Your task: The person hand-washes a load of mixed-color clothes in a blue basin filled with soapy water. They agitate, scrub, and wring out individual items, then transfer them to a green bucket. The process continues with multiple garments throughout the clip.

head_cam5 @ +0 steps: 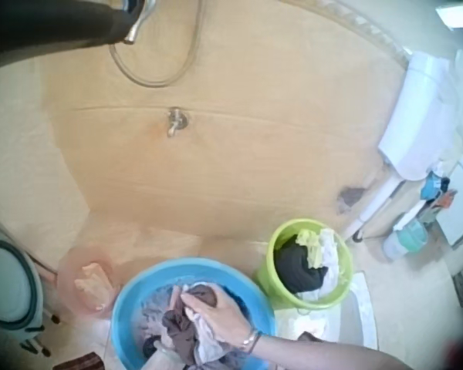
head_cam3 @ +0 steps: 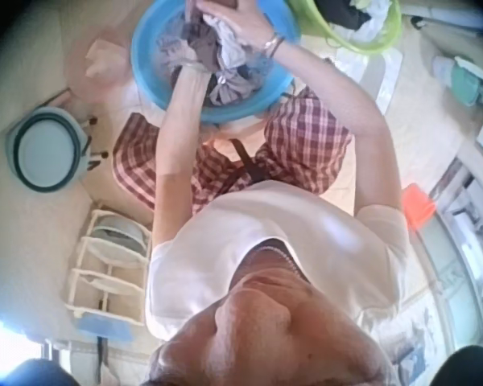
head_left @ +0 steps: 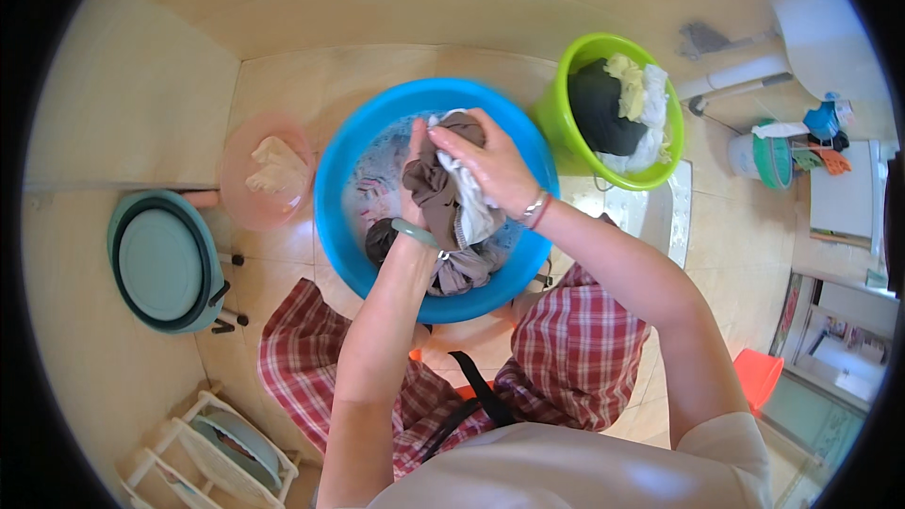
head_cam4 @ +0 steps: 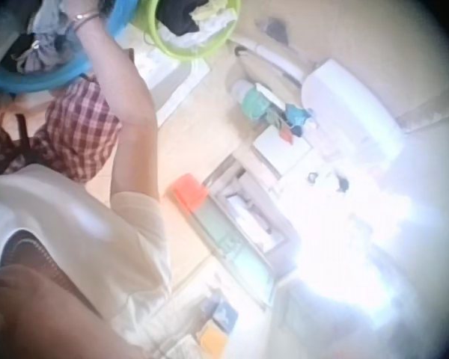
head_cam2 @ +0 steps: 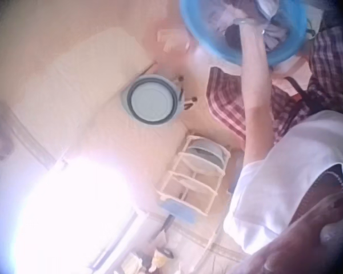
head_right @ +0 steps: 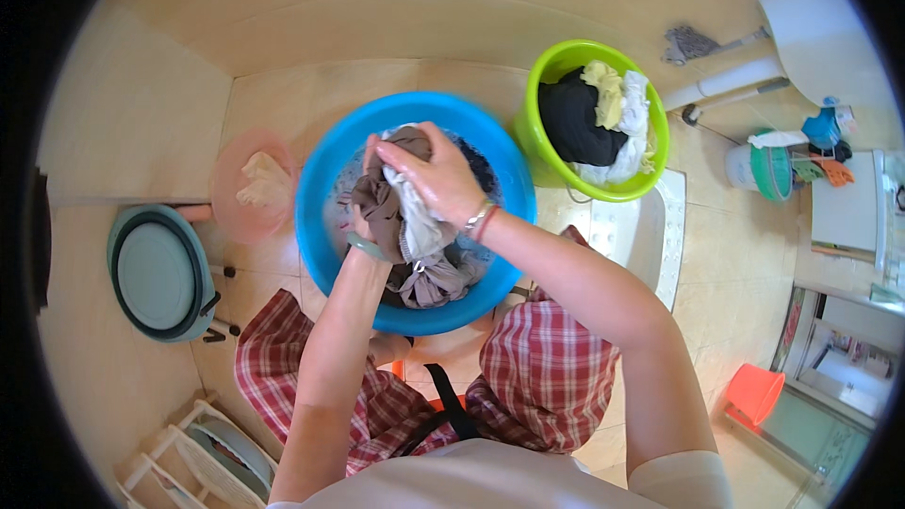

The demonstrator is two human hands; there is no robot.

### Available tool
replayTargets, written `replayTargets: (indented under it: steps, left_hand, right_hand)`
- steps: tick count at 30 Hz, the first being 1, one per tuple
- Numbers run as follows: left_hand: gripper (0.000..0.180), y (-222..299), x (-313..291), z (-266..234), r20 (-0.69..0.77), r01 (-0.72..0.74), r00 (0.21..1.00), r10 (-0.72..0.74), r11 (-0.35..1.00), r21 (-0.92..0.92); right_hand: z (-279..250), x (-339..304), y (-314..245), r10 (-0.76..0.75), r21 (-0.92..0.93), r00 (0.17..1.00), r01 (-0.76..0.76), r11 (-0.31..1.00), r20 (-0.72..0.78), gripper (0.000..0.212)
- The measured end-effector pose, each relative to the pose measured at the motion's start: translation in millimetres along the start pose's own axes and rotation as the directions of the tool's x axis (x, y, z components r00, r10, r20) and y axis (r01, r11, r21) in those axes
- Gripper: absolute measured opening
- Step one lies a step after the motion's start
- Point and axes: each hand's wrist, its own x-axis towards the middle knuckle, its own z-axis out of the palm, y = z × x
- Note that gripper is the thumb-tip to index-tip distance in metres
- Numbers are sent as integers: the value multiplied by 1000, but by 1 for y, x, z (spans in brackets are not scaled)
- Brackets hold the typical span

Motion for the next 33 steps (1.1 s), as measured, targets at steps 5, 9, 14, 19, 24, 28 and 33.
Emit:
replayTargets:
  steps: [5, 9, 14, 19, 24, 28, 33]
  left_hand:
    - [43, -19, 10, 6, -207, -155, 959, 192, 972, 179]
    - [52, -41, 39, 12, -231, -68, 968, 95, 990, 123]
    - [68, -85, 78, 36, -169, 29, 985, -12, 994, 103]
    - [67, -142, 145, 39, -142, 79, 990, -17, 892, 444]
    - [67, -161, 156, 60, -359, 408, 912, -197, 525, 747]
    - [63, -162, 147, 29, -343, 422, 906, -249, 451, 787]
    - [49, -163, 137, 19, -383, 428, 903, -194, 483, 764]
  right_hand:
    - [-13, 5, -12, -31, -230, 999, 23, 973, -29, 48]
    - [-57, 28, 16, 68, -171, 989, -90, 981, -130, 74]
    - [-159, 9, -24, 6, -56, 969, -21, 998, -246, 72]
    - [-242, -18, -43, -227, -162, 938, 189, 969, -262, 52]
    - [-295, -48, -5, -324, -512, 897, 135, 848, -300, 40]
    - [-289, -62, 35, -354, -857, 924, 62, 512, -145, 35]
    - [-278, -36, 78, -216, -975, 975, -9, 223, -59, 19]
